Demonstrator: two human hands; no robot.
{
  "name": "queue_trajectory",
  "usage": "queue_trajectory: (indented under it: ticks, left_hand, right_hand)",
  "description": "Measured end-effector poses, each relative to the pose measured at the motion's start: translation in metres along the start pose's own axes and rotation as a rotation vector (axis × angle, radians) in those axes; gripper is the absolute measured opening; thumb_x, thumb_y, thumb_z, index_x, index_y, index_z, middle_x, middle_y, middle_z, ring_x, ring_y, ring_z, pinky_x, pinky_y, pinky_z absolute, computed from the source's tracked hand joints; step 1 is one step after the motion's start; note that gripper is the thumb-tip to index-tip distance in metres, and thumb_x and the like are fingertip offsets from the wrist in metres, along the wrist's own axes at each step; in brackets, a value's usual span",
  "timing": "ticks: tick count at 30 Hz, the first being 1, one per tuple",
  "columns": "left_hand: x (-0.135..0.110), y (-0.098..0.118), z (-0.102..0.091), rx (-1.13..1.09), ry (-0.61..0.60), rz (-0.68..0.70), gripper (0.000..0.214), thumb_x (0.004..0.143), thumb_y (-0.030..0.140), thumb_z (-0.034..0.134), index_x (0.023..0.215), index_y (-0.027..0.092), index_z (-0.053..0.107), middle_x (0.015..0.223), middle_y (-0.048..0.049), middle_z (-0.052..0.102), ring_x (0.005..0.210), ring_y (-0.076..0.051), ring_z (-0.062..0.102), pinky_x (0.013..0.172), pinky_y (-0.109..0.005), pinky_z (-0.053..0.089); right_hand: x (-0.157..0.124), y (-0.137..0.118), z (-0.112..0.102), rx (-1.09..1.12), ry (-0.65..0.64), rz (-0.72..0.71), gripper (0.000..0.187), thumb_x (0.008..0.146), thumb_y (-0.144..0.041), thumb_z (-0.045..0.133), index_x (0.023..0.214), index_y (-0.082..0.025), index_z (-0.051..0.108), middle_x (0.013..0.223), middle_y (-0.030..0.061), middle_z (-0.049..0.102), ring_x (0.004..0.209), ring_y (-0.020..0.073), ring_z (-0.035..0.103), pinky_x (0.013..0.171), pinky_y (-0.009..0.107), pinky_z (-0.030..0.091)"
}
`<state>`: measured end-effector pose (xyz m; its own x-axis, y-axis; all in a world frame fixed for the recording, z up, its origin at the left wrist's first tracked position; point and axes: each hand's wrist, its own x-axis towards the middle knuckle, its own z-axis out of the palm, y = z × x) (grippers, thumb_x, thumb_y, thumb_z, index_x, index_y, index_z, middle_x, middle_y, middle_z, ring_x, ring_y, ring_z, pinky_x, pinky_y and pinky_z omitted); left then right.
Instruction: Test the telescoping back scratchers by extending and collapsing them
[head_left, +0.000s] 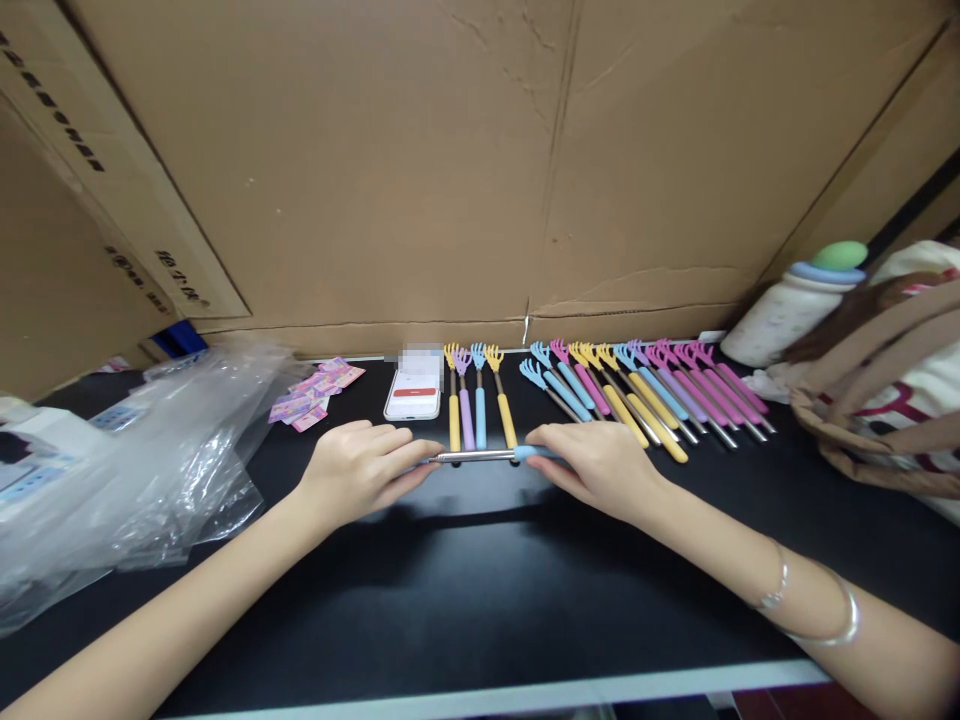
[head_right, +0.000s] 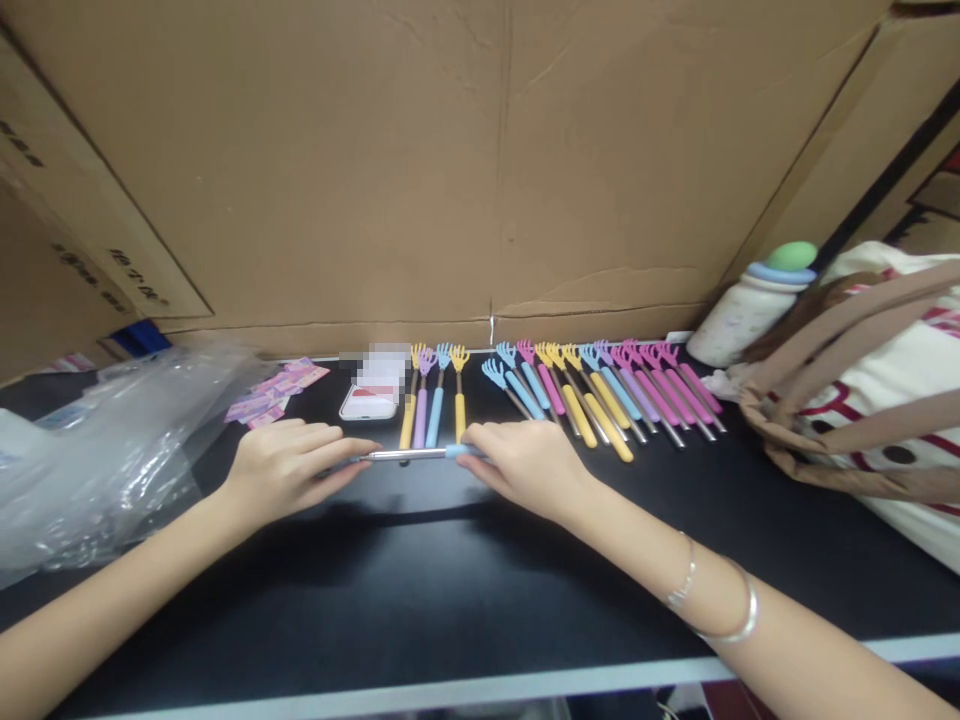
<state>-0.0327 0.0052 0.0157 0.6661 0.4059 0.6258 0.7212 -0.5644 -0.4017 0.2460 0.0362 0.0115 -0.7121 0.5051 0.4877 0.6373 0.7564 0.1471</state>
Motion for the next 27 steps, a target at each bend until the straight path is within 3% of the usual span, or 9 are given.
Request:
queue_trajectory:
  ticks: [3,8,13,19,24,27]
  left_hand:
    - [0.002,0.001,-0.002,-0.037,-0.026,-0.058,0.015,0.084,0.033,0.051,0.086,0.027,0.065,0.057,0.0058,0.06,0.047,-0.008,0.052,0.047,-0.023,0.031]
    - [0.005,-0.003,-0.01,-0.102,-0.023,-0.094,0.016,0.085,0.031,0.051,0.09,0.026,0.065,0.065,0.0056,0.065,0.053,-0.007,0.056,0.05,-0.02,0.034]
    - [0.006,-0.008,-0.012,-0.02,0.019,-0.05,0.017,0.086,0.032,0.051,0.087,0.025,0.067,0.055,0.0047,0.057,0.049,-0.007,0.051,0.047,-0.021,0.031]
    - [0.001,-0.008,-0.002,-0.01,0.033,-0.021,0.02,0.087,0.032,0.049,0.09,0.026,0.068,0.052,0.0041,0.05,0.047,-0.008,0.045,0.047,-0.022,0.029]
    - [0.0,-0.007,0.001,0.049,0.048,0.025,0.017,0.086,0.032,0.051,0.09,0.027,0.068,0.052,0.0046,0.051,0.047,-0.007,0.044,0.048,-0.022,0.028]
    - [0.0,-0.005,0.001,0.073,0.067,0.073,0.012,0.083,0.029,0.056,0.09,0.027,0.067,0.051,0.0057,0.05,0.047,-0.007,0.043,0.049,-0.023,0.028]
  right_hand:
    - [0.002,0.003,-0.005,-0.043,0.072,-0.065,0.024,0.088,-0.039,0.044,0.089,-0.02,0.058,0.071,-0.0024,0.065,0.059,0.0078,0.057,0.051,0.022,0.028]
    - [0.007,0.001,-0.016,-0.155,0.324,-0.078,0.02,0.085,-0.037,0.052,0.08,-0.019,0.058,0.06,-0.0029,0.059,0.055,0.0073,0.052,0.054,0.022,0.03]
    - [0.005,-0.003,-0.016,-0.122,0.355,-0.071,0.019,0.085,-0.035,0.053,0.078,-0.018,0.058,0.061,-0.0026,0.061,0.058,0.007,0.054,0.055,0.021,0.032]
    - [0.0,-0.003,-0.007,0.043,0.163,0.088,0.032,0.087,-0.046,0.045,0.076,-0.019,0.057,0.066,-0.0017,0.065,0.058,0.0084,0.058,0.052,0.021,0.031]
    - [0.001,-0.006,-0.004,0.116,-0.126,0.216,0.034,0.09,-0.046,0.037,0.083,-0.02,0.057,0.06,-0.0013,0.061,0.053,0.0103,0.055,0.05,0.021,0.028]
    - [0.002,-0.007,0.0,0.264,-0.301,0.285,0.031,0.091,-0.041,0.034,0.087,-0.021,0.057,0.067,-0.0004,0.062,0.058,0.0114,0.055,0.054,0.021,0.03]
